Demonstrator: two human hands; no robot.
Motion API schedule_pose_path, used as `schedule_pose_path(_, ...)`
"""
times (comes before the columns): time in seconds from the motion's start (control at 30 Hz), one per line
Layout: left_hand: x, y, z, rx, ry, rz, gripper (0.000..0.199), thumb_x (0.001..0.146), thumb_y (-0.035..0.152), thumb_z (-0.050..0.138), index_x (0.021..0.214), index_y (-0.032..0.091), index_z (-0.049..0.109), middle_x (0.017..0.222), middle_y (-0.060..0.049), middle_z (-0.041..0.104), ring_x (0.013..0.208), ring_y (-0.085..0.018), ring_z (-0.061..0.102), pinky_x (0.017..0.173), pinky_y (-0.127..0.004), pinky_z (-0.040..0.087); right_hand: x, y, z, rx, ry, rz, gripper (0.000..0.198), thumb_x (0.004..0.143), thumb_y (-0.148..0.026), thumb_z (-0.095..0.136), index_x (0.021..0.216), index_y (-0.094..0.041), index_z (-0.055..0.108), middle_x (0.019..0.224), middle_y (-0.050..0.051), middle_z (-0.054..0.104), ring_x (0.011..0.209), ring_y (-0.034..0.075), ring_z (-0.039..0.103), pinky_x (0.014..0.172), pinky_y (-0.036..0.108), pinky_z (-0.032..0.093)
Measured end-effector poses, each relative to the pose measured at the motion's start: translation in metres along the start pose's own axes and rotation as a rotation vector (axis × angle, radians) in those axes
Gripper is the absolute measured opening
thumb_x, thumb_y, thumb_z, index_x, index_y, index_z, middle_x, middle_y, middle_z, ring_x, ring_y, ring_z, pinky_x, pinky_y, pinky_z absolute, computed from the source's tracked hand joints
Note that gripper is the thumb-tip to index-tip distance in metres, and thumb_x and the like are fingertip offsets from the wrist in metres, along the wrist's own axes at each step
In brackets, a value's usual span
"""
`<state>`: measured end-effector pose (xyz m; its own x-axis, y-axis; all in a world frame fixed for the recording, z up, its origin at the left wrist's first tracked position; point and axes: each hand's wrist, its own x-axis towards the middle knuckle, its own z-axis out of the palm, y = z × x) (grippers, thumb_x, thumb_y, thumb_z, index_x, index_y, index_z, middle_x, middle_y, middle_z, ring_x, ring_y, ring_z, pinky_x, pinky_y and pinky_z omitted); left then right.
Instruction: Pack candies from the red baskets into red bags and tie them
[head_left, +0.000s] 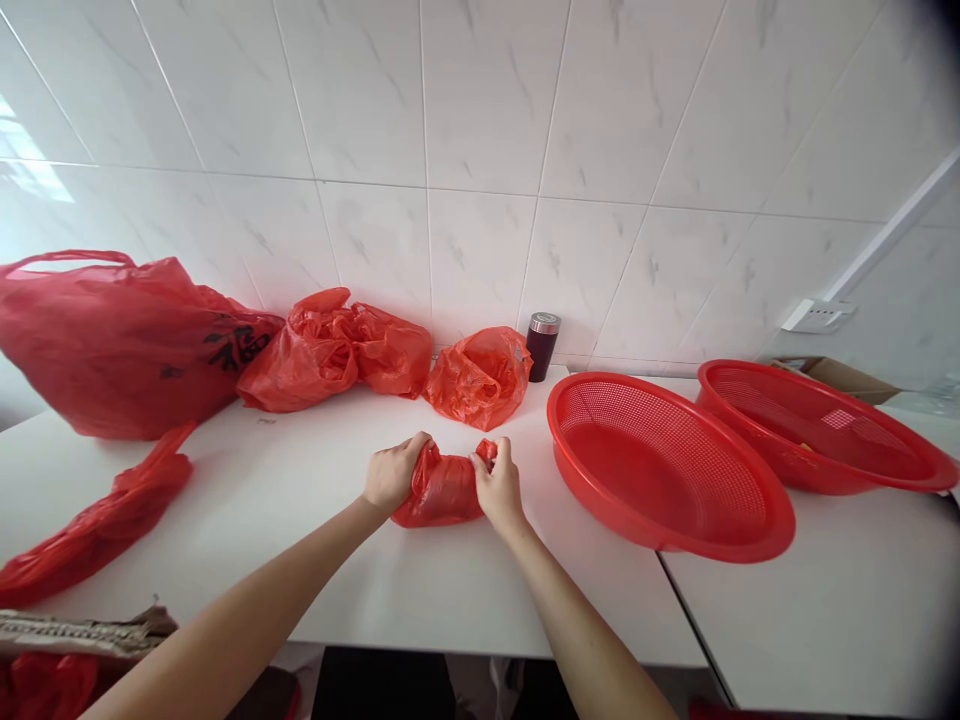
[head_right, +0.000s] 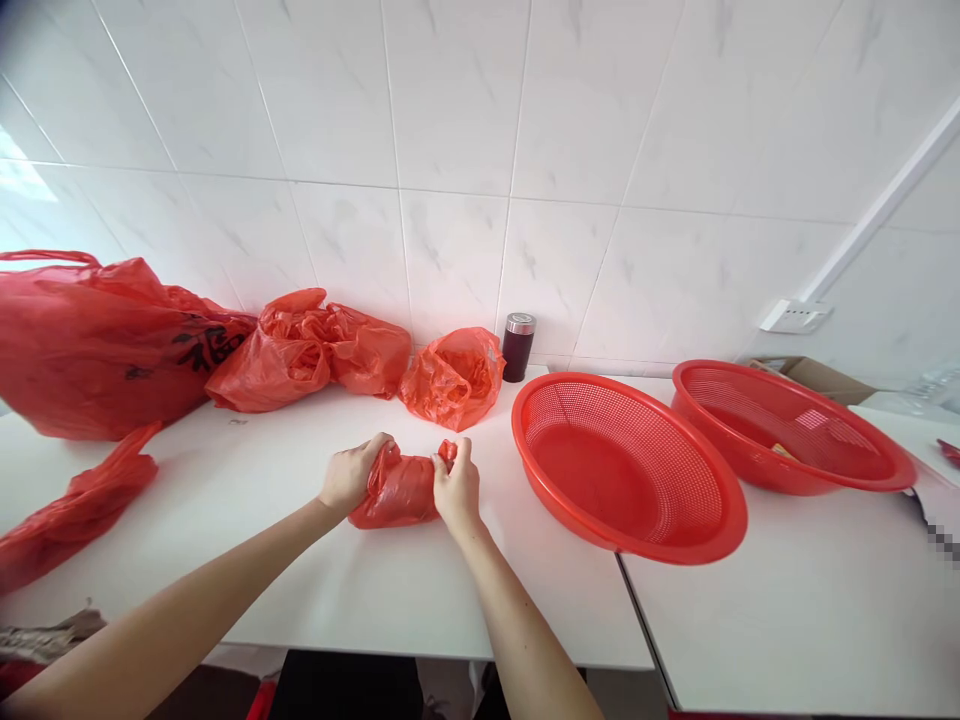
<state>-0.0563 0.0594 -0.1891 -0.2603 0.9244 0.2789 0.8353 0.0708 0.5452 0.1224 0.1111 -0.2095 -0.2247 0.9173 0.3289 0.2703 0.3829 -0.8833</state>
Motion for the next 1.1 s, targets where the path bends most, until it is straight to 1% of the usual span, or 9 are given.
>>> schedule_pose_path(0.1, 0.005, -0.006, -0.004, 0.133, -0.034, 0.064, 0.018, 0.087, 0.029, 0.043, 0.095, 0.026, 0.060, 0.092, -0.002, 0.068, 0.074, -0.019, 0.063, 0.062, -0.029, 0.037, 0.008, 0.007, -0.011, -0.029, 0.055, -0.032, 0.015, 0.092, -0.034, 0.041, 0.086, -0.026, 0.030, 0.083, 0.002, 0.059, 0.074, 0.019, 0.059, 0.069, 0.028, 0.044)
schedule_pose_path(0.23, 0.010, -0.014, 0.001, 0.271, -0.047, 0.064, 0.022, 0.089, 0.027, 0.042, 0.103, 0.026, 0.059, 0.097, -0.004, 0.069, 0.075, -0.020, 0.062, 0.061, -0.029, 0.036, 0.015, 0.022, -0.011, -0.102, 0.088, -0.093, 0.017, 0.093, -0.037, 0.040, 0.086, -0.025, 0.031, 0.081, 0.002, 0.057, 0.072, 0.019, 0.056, 0.068, 0.028, 0.043)
schedule_pose_path(0.33, 0.009, -0.018, 0.010, 0.337, -0.073, 0.038, 0.024, 0.089, 0.026, 0.042, 0.107, 0.025, 0.058, 0.098, -0.004, 0.069, 0.072, -0.020, 0.062, 0.059, -0.028, 0.034, 0.017, 0.038, -0.004, -0.179, 0.065, -0.123, 0.016, 0.091, -0.036, 0.040, 0.084, -0.024, 0.032, 0.079, 0.001, 0.057, 0.070, 0.019, 0.055, 0.066, 0.028, 0.040)
schedule_pose_path(0.47, 0.006, -0.021, 0.018, 0.368, -0.125, 0.024, 0.021, 0.088, 0.025, 0.044, 0.103, 0.028, 0.058, 0.095, 0.000, 0.069, 0.069, -0.018, 0.061, 0.056, -0.027, 0.033, 0.018, 0.053, 0.000, -0.302, 0.020, -0.110, 0.009, 0.090, -0.028, 0.043, 0.086, -0.024, 0.036, 0.078, 0.000, 0.062, 0.067, 0.019, 0.055, 0.059, 0.026, 0.034)
schedule_pose_path(0.57, 0.006, -0.023, 0.022, 0.383, -0.142, 0.026, 0.020, 0.089, 0.026, 0.044, 0.102, 0.029, 0.058, 0.095, 0.001, 0.068, 0.071, -0.018, 0.062, 0.057, -0.027, 0.034, 0.019, 0.053, 0.000, -0.404, -0.001, -0.095, 0.007, 0.090, -0.022, 0.044, 0.087, -0.023, 0.038, 0.081, 0.000, 0.065, 0.066, 0.019, 0.055, 0.059, 0.026, 0.030)
schedule_pose_path(0.67, 0.007, -0.024, 0.026, 0.419, -0.142, 0.022, 0.023, 0.090, 0.028, 0.042, 0.105, 0.029, 0.059, 0.096, -0.001, 0.068, 0.072, -0.019, 0.062, 0.056, -0.027, 0.031, 0.019, 0.050, 0.001, -0.507, -0.023, -0.083, 0.007, 0.089, -0.016, 0.044, 0.087, -0.022, 0.040, 0.081, 0.002, 0.066, 0.065, 0.019, 0.055, 0.061, 0.027, 0.028)
schedule_pose_path(0.8, 0.008, -0.023, 0.031, 0.466, -0.127, 0.006, 0.027, 0.091, 0.025, 0.040, 0.110, 0.029, 0.059, 0.095, -0.004, 0.067, 0.077, -0.021, 0.062, 0.055, -0.029, 0.029, 0.018, 0.048, 0.003, -0.620, -0.044, -0.062, 0.007, 0.090, -0.013, 0.044, 0.089, -0.020, 0.042, 0.080, 0.003, 0.067, 0.063, 0.018, 0.054, 0.061, 0.028, 0.026)
schedule_pose_path(0.9, 0.008, -0.022, 0.032, 0.482, -0.111, -0.003, 0.028, 0.091, 0.025, 0.039, 0.110, 0.028, 0.060, 0.094, -0.005, 0.067, 0.080, -0.023, 0.063, 0.056, -0.029, 0.030, 0.018, 0.047, 0.003, -0.673, -0.067, -0.062, 0.008, 0.091, -0.012, 0.043, 0.089, -0.020, 0.042, 0.081, 0.003, 0.068, 0.063, 0.018, 0.056, 0.061, 0.028, 0.025)
schedule_pose_path(1.1, 0.008, -0.021, 0.032, 0.481, -0.087, -0.013, 0.031, 0.090, 0.022, 0.041, 0.112, 0.028, 0.062, 0.092, -0.005, 0.067, 0.080, -0.024, 0.063, 0.058, -0.030, 0.034, 0.019, 0.044, 0.002, -0.727, -0.088, -0.060, 0.010, 0.090, -0.009, 0.042, 0.090, -0.020, 0.042, 0.082, 0.002, 0.069, 0.064, 0.018, 0.058, 0.061, 0.028, 0.025)
